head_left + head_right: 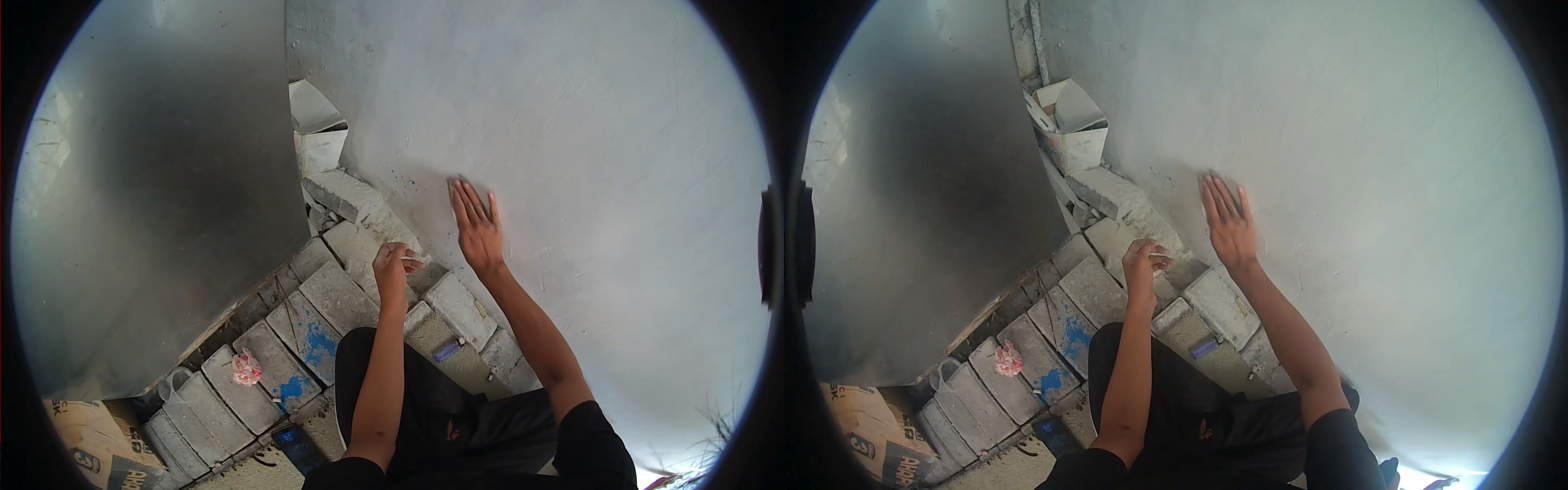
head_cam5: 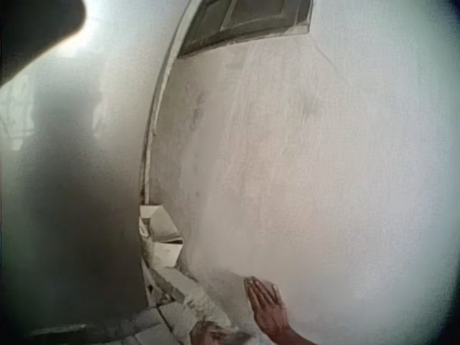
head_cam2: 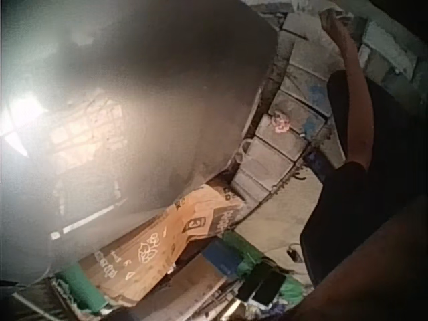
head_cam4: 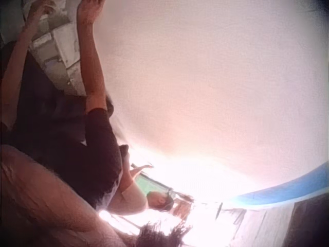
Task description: The person is using a scraper or piece of sandpaper to smooth out a white wall.
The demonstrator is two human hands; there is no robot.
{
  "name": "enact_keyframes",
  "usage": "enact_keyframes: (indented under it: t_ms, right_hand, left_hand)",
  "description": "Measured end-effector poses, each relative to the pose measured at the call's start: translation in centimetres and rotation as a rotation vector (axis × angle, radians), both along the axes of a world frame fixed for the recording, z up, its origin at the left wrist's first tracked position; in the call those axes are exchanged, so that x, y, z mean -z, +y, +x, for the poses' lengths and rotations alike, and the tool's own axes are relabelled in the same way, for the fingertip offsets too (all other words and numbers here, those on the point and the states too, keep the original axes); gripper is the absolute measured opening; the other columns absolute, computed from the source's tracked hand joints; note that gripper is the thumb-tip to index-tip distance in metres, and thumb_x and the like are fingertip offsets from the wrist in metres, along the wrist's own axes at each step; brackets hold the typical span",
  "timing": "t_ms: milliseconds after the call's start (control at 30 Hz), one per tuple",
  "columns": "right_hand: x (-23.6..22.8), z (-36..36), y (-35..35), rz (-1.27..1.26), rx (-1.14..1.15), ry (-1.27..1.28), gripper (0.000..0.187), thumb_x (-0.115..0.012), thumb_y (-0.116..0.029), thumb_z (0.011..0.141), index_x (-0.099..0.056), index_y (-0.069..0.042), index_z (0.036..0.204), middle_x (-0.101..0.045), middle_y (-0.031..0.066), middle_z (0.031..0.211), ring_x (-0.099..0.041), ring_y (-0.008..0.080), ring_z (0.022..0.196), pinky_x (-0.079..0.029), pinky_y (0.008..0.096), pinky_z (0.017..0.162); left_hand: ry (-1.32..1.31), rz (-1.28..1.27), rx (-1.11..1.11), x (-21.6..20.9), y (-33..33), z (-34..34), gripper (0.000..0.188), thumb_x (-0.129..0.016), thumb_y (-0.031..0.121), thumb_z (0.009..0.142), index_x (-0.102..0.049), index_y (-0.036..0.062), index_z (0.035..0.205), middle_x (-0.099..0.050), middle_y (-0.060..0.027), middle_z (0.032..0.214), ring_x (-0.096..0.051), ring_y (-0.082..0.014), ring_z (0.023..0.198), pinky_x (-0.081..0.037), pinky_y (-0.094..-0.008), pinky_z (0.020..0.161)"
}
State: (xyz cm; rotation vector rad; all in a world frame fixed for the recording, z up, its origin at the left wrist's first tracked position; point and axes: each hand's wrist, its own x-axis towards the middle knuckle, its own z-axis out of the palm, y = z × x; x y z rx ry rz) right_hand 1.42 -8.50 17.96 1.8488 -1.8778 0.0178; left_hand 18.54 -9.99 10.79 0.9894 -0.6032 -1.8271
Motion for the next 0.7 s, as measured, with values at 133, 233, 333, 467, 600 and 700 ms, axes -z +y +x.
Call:
enact_keyframes:
  t_ms: [133, 233, 333, 467, 600, 700]
  right_hand:
    - [-1.9, 0.6, -5.9, -0.117, -0.108, -0.020, 0.058, -0.042, -0.005, 0.092, -0.035, -0.008, 0.149, -0.037, 0.0016, 0.155, -0.030, 0.0130, 0.145, -0.012, 0.0438, 0.122]
    - [-2.4, 0.3, -4.5, -0.077, -0.074, 0.064, 0.058, -0.043, -0.009, 0.091, -0.035, -0.008, 0.149, -0.036, 0.0017, 0.156, -0.029, 0.0122, 0.145, -0.013, 0.0432, 0.123]
    - [-3.2, -0.8, 1.6, -0.003, -0.013, 0.062, 0.060, -0.043, -0.006, 0.089, -0.035, -0.009, 0.149, -0.035, 0.0012, 0.156, -0.029, 0.0122, 0.145, -0.013, 0.0447, 0.122]
    - [-2.5, -3.0, 9.4, 0.072, 0.093, 0.094, 0.064, -0.044, -0.004, 0.086, -0.035, -0.011, 0.150, -0.034, -0.0003, 0.157, -0.028, 0.0117, 0.145, -0.013, 0.0473, 0.122]
    - [-2.6, -2.0, 7.4, 0.080, 0.077, 0.071, 0.062, -0.043, -0.004, 0.087, -0.036, -0.009, 0.149, -0.034, 0.0009, 0.157, -0.028, 0.0116, 0.146, -0.013, 0.0457, 0.122]
    - [-3.0, -0.6, 1.0, -0.005, -0.079, 0.054, 0.058, -0.041, -0.004, 0.091, -0.038, -0.008, 0.148, -0.036, 0.0013, 0.156, -0.030, 0.0129, 0.145, -0.014, 0.0446, 0.122]
  left_hand:
    - [0.010, -0.033, -0.006, -0.3, -0.3, 0.1, 0.013, -0.055, 0.017, 0.093, -0.057, 0.0038, 0.094, -0.064, -0.0080, 0.079, -0.066, -0.0193, 0.062, -0.046, -0.0278, 0.060]
    - [-0.006, -0.003, -0.054, -0.7, -0.3, 1.1, 0.013, -0.055, 0.016, 0.092, -0.057, 0.0040, 0.094, -0.064, -0.0084, 0.078, -0.067, -0.0203, 0.063, -0.046, -0.0281, 0.060]
    - [0.100, 0.038, -0.100, -0.5, -0.7, 1.5, 0.013, -0.055, 0.017, 0.091, -0.058, 0.0043, 0.095, -0.064, -0.0083, 0.078, -0.067, -0.0211, 0.063, -0.046, -0.0289, 0.061]
    - [0.128, 0.048, -0.094, -1.1, -0.3, 1.3, 0.014, -0.056, 0.018, 0.091, -0.057, 0.0046, 0.095, -0.064, -0.0080, 0.077, -0.067, -0.0213, 0.063, -0.047, -0.0294, 0.062]
    - [0.100, 0.039, -0.060, -0.9, 0.1, 1.1, 0.018, -0.058, 0.020, 0.090, -0.057, 0.0031, 0.097, -0.063, -0.0090, 0.080, -0.067, -0.0234, 0.066, -0.048, -0.0316, 0.065]
    - [0.080, 0.036, -0.032, 0.1, 0.2, 1.0, 0.023, -0.059, 0.022, 0.088, -0.057, 0.0014, 0.099, -0.061, -0.0099, 0.083, -0.067, -0.0254, 0.069, -0.048, -0.0335, 0.067]
